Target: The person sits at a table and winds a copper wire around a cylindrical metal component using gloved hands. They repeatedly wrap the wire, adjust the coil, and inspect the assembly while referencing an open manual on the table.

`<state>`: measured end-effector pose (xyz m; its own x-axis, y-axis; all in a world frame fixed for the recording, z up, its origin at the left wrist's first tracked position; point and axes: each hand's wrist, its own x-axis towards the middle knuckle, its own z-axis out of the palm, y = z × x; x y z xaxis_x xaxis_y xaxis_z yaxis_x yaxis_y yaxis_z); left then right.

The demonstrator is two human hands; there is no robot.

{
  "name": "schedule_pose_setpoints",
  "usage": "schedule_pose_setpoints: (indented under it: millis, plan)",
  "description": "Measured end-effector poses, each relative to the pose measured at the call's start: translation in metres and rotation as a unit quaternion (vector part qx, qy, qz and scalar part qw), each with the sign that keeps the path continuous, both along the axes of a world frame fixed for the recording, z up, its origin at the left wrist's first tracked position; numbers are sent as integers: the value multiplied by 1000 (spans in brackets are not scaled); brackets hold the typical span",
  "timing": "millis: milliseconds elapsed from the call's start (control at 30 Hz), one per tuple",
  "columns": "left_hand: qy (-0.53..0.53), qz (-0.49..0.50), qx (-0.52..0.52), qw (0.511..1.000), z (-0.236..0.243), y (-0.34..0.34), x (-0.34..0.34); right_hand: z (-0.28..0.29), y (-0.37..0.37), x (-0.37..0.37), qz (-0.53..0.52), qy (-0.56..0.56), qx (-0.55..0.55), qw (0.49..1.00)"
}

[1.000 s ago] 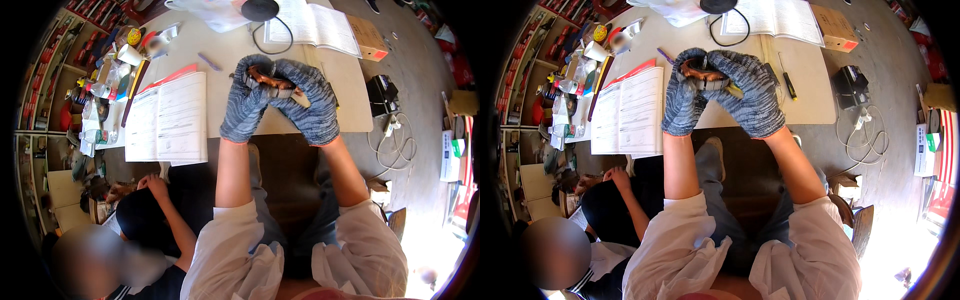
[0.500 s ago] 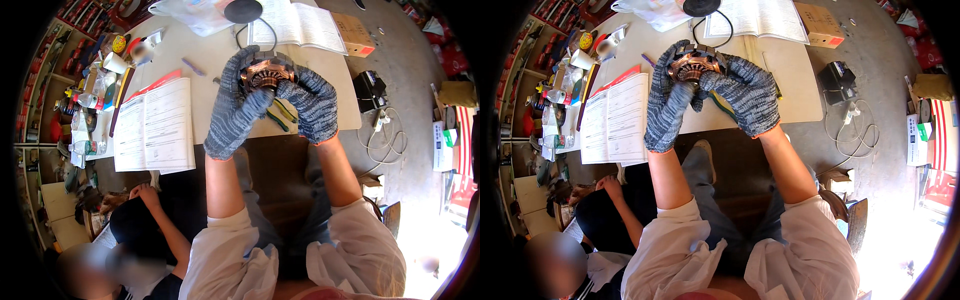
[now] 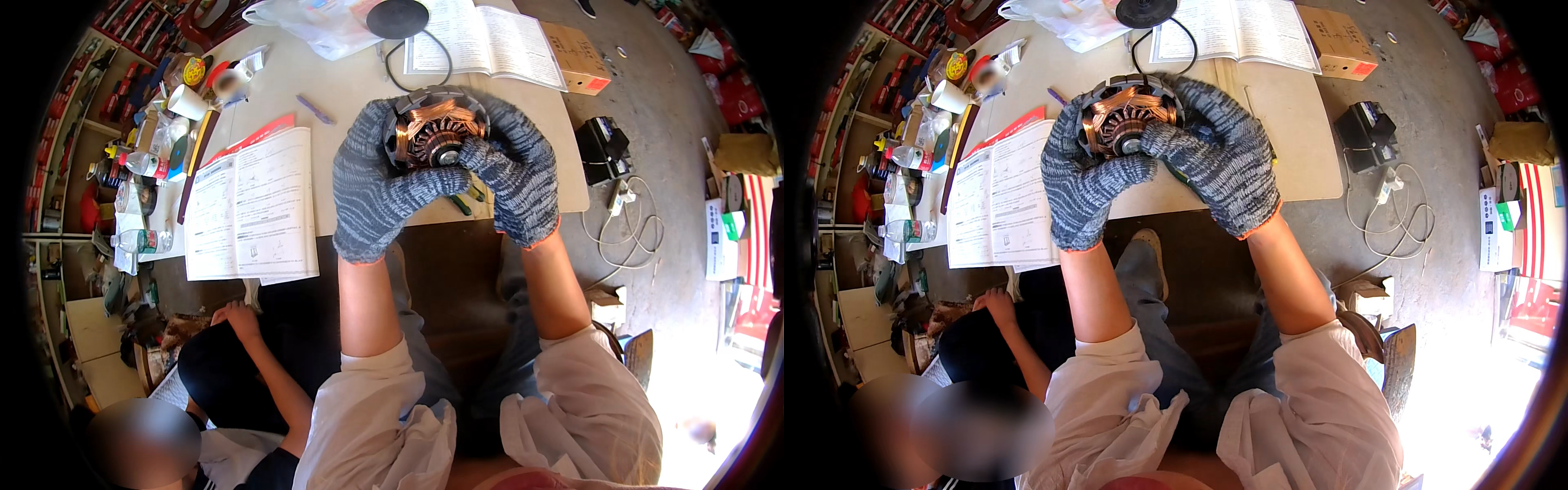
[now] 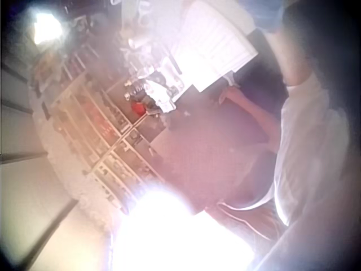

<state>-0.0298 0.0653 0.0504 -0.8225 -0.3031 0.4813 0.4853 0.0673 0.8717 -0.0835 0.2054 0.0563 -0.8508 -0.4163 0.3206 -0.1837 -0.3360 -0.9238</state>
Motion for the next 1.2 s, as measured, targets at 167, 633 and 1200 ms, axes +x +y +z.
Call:
schedule_pose_setpoints:
  millis: [167, 633, 1200]
  plan:
    - [-48, 20, -14, 999, 1, 0, 0, -1, 2, -2, 39, 12, -21, 999]
    - [-58, -73, -3, 996, 2, 3, 0, -5, 7, -11, 90, -117, -34, 988]
    - [-20, -122, -15, 992, 1, -6, 2, 11, 14, -2, 65, -147, -16, 987]
